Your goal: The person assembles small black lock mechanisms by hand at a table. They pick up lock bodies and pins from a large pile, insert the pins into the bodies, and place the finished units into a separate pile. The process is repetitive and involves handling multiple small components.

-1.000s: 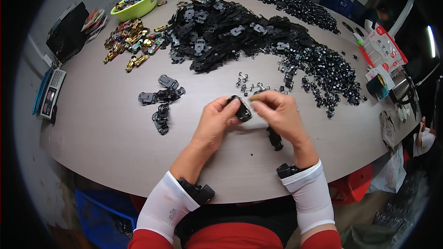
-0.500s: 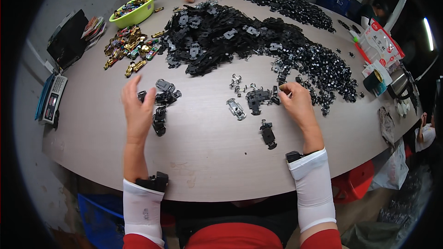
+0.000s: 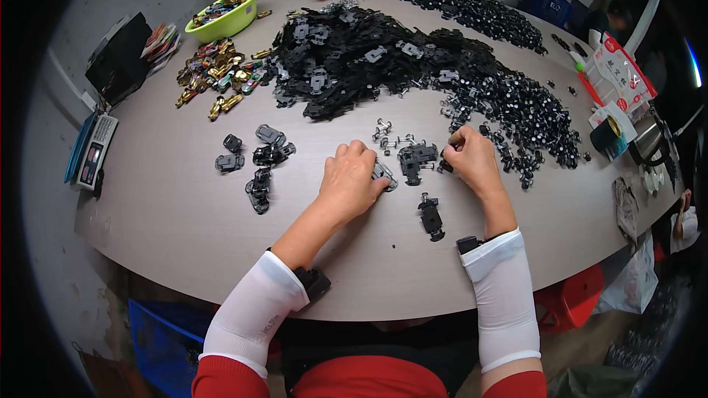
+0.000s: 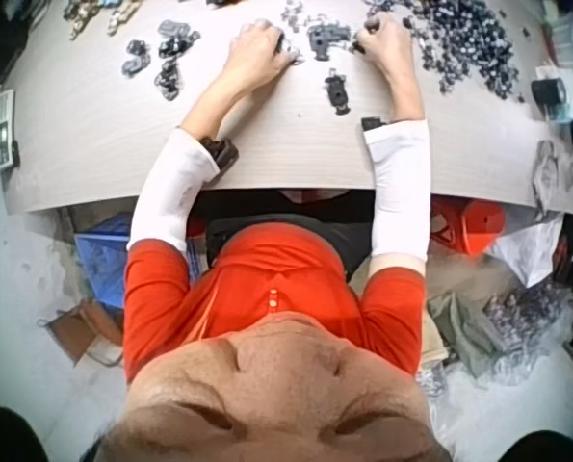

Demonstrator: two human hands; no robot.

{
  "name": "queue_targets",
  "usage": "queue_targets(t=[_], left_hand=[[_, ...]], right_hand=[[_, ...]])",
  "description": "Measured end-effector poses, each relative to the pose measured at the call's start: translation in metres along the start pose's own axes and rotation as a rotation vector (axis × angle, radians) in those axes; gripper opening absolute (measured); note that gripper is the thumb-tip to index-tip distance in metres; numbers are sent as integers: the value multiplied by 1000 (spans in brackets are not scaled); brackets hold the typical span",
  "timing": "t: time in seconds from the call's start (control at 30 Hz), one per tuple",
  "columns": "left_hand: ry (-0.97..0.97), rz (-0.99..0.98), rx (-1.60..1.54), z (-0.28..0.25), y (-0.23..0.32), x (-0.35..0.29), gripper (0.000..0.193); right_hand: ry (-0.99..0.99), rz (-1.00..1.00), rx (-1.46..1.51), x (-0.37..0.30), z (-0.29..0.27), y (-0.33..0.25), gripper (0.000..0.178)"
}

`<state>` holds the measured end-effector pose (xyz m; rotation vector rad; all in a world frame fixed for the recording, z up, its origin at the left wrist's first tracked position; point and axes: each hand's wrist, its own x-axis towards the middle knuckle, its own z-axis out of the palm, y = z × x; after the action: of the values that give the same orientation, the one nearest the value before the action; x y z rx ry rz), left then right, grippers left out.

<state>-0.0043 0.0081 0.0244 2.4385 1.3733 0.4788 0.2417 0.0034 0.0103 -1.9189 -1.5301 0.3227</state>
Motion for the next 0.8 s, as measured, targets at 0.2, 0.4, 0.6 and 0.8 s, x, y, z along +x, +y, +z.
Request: queue_targets(t=[0.2, 0.4, 0.6, 0.8], left_hand=[[9, -202, -458, 5, -13, 3, 46], [9, -466, -1185, -13, -28, -10, 48], [58, -481, -1374, -16, -37, -21, 49], [60, -434, -1350, -12, -35, -23, 47]], right_hand=[[35, -23, 295, -12, -10, -22, 11], [-278, -262, 497, -52, 13, -70, 7], [-392, -423, 271, -58, 22, -71, 6], [-353, -394, 105, -61, 16, -73, 7]])
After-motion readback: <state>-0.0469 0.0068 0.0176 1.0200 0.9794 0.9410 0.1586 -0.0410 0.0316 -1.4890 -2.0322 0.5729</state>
